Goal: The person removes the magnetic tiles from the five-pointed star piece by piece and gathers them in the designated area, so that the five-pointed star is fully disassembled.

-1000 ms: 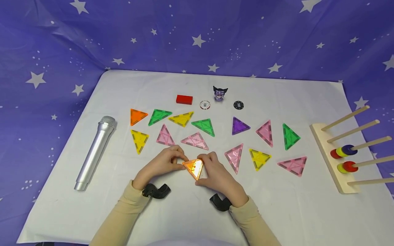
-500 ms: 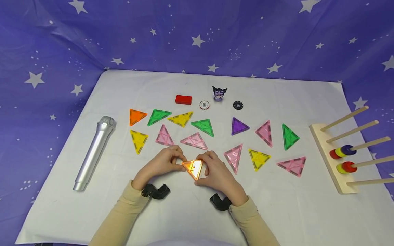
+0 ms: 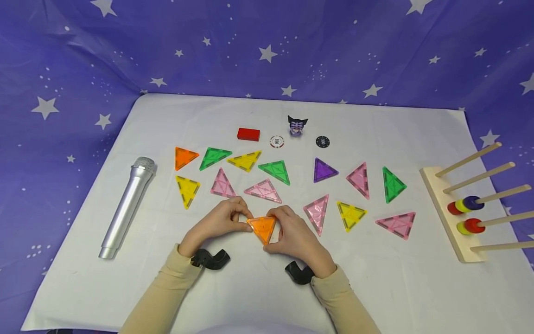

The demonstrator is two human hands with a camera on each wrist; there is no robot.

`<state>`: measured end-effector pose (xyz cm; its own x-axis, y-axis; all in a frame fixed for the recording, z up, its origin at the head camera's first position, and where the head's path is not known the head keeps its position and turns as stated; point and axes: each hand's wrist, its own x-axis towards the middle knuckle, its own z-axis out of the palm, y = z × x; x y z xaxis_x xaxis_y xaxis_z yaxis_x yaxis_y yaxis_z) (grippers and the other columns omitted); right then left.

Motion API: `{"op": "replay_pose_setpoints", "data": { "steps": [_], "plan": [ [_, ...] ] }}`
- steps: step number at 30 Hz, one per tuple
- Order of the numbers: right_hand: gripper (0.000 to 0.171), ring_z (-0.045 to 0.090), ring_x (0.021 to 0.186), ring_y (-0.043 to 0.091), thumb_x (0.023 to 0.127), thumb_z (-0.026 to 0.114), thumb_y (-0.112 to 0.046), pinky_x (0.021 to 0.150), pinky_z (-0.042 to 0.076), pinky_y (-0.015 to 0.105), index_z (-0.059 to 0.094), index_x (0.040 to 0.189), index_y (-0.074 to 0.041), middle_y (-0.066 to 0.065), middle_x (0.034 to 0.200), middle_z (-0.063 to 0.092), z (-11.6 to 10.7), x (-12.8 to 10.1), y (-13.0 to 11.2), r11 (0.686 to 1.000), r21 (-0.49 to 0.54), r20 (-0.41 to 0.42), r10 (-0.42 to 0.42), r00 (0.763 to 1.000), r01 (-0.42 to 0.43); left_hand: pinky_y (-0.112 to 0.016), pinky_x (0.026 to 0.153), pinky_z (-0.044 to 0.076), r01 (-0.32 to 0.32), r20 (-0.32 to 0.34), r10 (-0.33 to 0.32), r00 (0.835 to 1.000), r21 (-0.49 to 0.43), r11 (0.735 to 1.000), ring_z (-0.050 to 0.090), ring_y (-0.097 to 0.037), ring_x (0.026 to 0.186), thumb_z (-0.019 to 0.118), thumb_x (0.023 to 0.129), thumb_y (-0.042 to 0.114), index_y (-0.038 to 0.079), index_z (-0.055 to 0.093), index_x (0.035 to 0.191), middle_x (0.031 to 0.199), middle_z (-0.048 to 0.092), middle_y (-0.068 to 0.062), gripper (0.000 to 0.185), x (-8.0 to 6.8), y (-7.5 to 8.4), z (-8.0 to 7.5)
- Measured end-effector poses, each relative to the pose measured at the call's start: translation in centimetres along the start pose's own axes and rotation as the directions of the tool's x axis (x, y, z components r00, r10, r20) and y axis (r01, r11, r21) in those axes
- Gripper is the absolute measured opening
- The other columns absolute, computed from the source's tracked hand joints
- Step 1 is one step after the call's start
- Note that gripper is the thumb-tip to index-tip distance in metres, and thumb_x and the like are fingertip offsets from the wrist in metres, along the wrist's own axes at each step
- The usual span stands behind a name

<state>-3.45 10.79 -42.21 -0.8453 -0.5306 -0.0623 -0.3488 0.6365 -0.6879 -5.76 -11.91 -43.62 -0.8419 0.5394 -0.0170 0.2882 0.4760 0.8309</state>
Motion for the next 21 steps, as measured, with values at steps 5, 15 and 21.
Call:
{"op": "replay_pose_setpoints", "data": {
  "steps": [5,15,21],
  "plan": [
    [0.067,0.043,0.051,0.003,0.057,0.085,-0.030,0.051,0.040,0.020,0.053,0.112,-0.010,0.002,0.104,0.049,0.0,0.1,0.1,1.000,0.013,-0.009,0.002,1.000,-0.002,-0.021,0.052,0.035,0.002,0.004,-0.002,1.000,0.011,1.000,0.040,-0.008,0.055,0.078,0.071,0.018,0.009,0.070,0.085,0.076,0.050,-0.001,0.018,0.1,-0.1,0.0],
    [0.068,0.045,0.051,0.005,0.056,0.086,-0.027,0.047,0.041,0.021,0.049,0.112,-0.015,0.001,0.092,0.047,0.3,0.0,0.8,0.989,0.148,-0.043,-0.004,0.999,0.010,-0.022,0.049,0.039,0.029,0.019,-0.028,0.999,-0.100,0.995,0.043,-0.009,0.050,0.076,0.074,0.017,0.011,0.066,0.087,0.087,0.058,0.001,0.018,-0.1,-0.2,-0.1],
    [0.068,0.044,0.049,0.008,0.061,0.084,-0.018,0.045,0.041,0.022,0.045,0.117,-0.015,0.003,0.084,0.049,0.2,0.1,1.1,0.944,0.329,-0.044,0.026,0.999,-0.010,-0.024,0.046,0.042,0.097,0.100,-0.061,0.993,-0.401,0.911,0.045,-0.019,0.043,0.068,0.081,0.008,0.005,0.055,0.099,0.106,0.064,-0.007,0.023,-0.2,-0.2,0.1]
  ]
}}
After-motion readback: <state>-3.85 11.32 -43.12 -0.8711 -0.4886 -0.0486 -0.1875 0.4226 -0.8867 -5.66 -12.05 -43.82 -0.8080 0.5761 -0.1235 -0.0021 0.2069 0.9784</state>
